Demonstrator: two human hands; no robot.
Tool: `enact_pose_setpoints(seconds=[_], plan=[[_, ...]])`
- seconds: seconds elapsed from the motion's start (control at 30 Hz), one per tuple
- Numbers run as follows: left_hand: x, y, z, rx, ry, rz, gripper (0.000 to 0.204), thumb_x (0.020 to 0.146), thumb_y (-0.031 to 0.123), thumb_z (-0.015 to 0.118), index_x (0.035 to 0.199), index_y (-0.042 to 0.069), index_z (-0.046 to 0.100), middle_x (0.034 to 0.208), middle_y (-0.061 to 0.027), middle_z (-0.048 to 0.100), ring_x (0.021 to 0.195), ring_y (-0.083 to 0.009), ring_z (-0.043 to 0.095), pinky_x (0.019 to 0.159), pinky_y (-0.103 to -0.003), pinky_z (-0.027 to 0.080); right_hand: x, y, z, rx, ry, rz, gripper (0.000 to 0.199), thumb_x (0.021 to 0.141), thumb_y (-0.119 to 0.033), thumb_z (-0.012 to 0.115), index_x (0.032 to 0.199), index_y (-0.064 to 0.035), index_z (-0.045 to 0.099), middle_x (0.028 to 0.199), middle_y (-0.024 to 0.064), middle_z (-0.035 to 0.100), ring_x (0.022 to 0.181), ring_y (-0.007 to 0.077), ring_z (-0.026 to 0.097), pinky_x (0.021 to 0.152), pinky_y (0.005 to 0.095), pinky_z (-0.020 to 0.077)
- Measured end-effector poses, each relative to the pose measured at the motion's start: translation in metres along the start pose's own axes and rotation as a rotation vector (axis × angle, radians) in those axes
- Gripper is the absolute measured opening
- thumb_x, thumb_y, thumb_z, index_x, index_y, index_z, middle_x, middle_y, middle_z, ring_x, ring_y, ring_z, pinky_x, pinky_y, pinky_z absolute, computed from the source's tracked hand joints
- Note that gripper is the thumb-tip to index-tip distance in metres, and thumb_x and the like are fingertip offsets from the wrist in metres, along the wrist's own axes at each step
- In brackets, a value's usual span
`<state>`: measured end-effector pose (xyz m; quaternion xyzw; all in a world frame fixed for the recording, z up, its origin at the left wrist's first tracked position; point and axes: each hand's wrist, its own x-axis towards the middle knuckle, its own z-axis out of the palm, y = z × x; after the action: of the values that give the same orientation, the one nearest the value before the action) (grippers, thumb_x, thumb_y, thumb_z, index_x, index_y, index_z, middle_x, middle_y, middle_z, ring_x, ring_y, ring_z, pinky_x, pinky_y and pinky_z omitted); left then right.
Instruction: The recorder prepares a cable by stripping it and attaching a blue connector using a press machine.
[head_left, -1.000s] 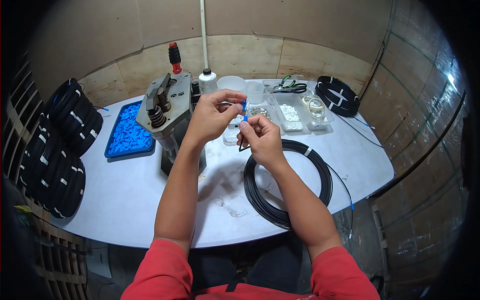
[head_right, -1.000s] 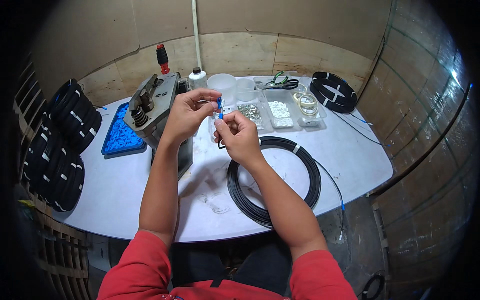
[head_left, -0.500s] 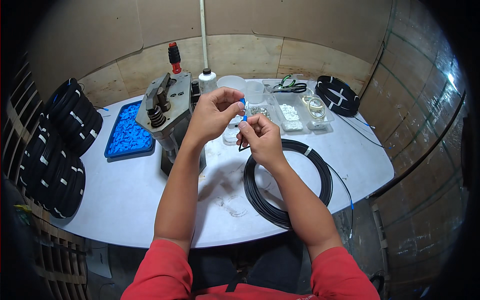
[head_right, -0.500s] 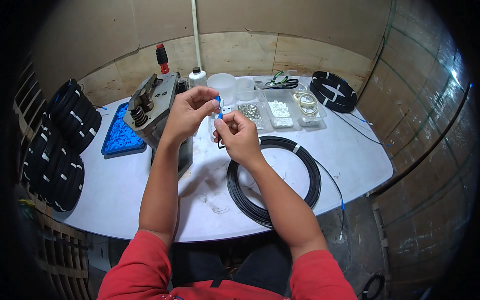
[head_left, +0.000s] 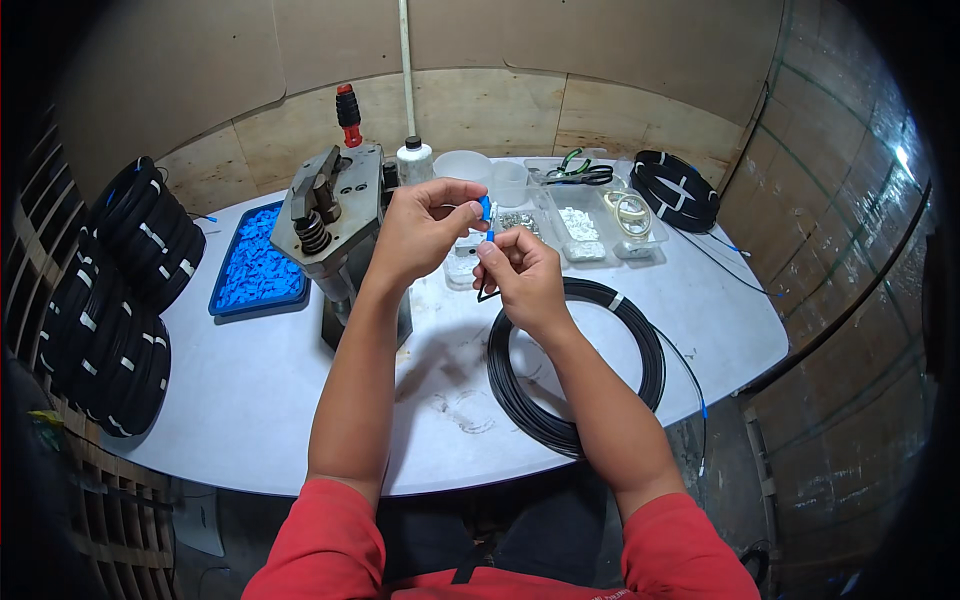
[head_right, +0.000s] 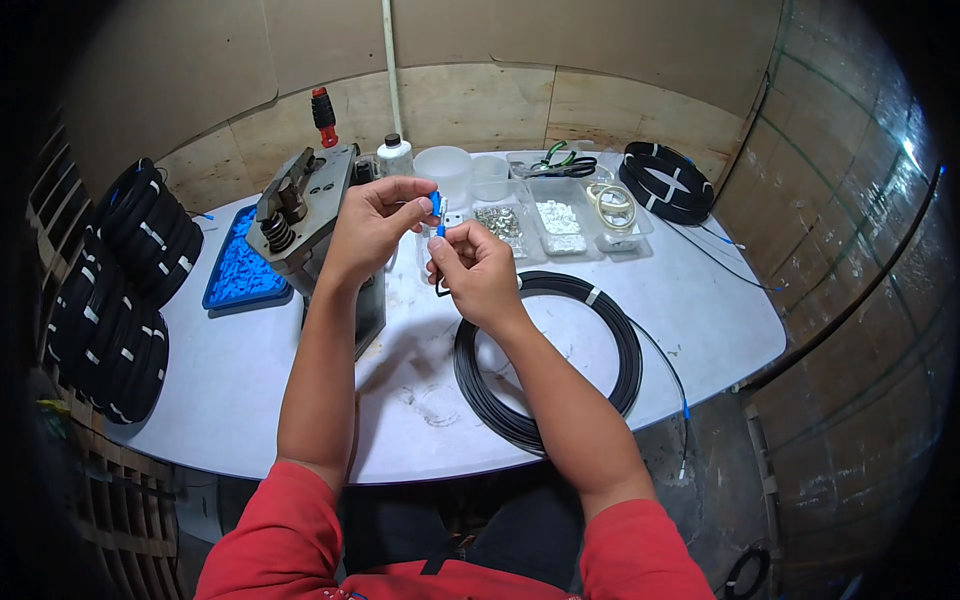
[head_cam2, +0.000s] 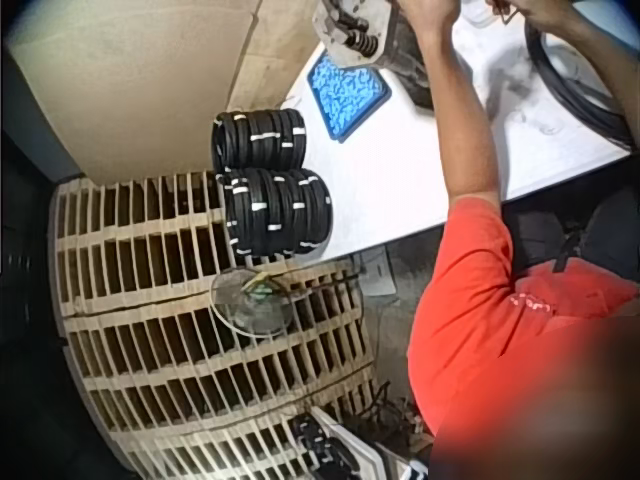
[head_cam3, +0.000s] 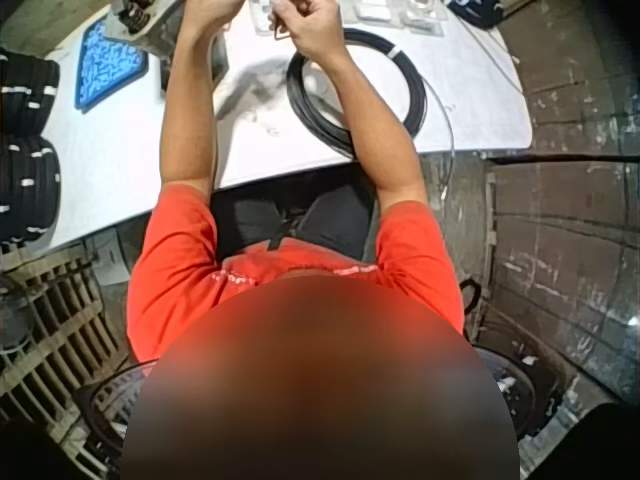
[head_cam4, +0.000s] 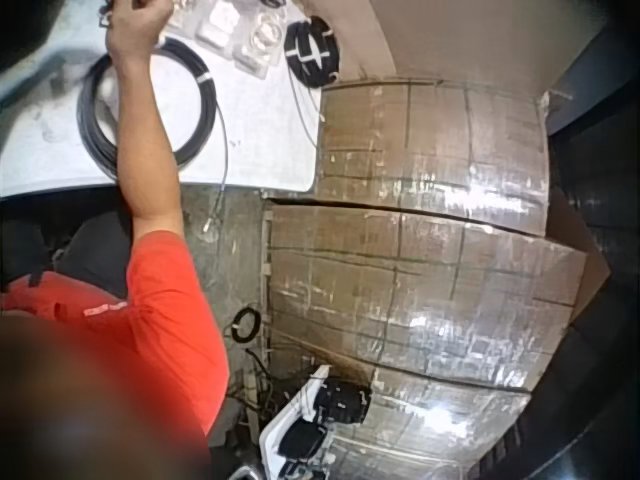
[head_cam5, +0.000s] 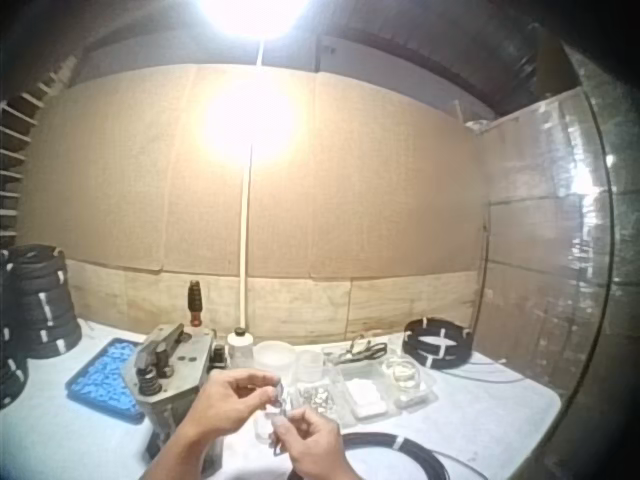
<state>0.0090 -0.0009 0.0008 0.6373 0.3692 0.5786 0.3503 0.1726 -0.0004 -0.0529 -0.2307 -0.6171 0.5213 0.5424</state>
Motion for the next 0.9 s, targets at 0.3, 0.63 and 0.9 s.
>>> enact_pose_setpoints(seconds=[0.3, 0.63, 0.9], plan=[[-0.0009, 0.0046, 0.0062, -0.314, 0.071, -0.184, 0.019, 0.088, 0.011, 0.071, 0.104, 0.001, 0.068, 0.092, -0.0072, 0.071, 0.082, -0.0151, 0.07, 0.072, -0.026, 0.053, -0.0019, 0.0014, -0.0038, 0.054, 0.005, -0.054, 0.013, 0.095, -0.012, 0.064, 0.089, -0.0028, 0.057, 0.073, 0.0052, 0.066, 0.064, 0.0093, 0.063, 0.059, 0.025, 0.0533], [-0.0001, 0.0015, 0.0017, -0.408, 0.048, -0.241, 0.018, 0.089, 0.011, 0.07, 0.103, -0.001, 0.068, 0.092, -0.0072, 0.07, 0.084, -0.0142, 0.069, 0.075, -0.026, 0.054, -0.0027, -0.0006, -0.0034, 0.042, -0.013, -0.053, 0.013, 0.093, -0.01, 0.066, 0.087, -0.0013, 0.059, 0.072, 0.005, 0.065, 0.062, 0.0088, 0.062, 0.057, 0.0247, 0.0534], [0.0001, 0.0011, 0.0008, -0.42, 0.039, -0.209, 0.019, 0.09, 0.01, 0.069, 0.105, 0.0, 0.069, 0.091, -0.0057, 0.07, 0.083, -0.0126, 0.067, 0.076, -0.026, 0.053, -0.0031, -0.0014, -0.002, 0.049, 0.002, -0.013, 0.013, 0.092, -0.01, 0.067, 0.085, -0.0009, 0.061, 0.069, 0.0049, 0.065, 0.058, 0.0085, 0.061, 0.054, 0.0237, 0.0507]])
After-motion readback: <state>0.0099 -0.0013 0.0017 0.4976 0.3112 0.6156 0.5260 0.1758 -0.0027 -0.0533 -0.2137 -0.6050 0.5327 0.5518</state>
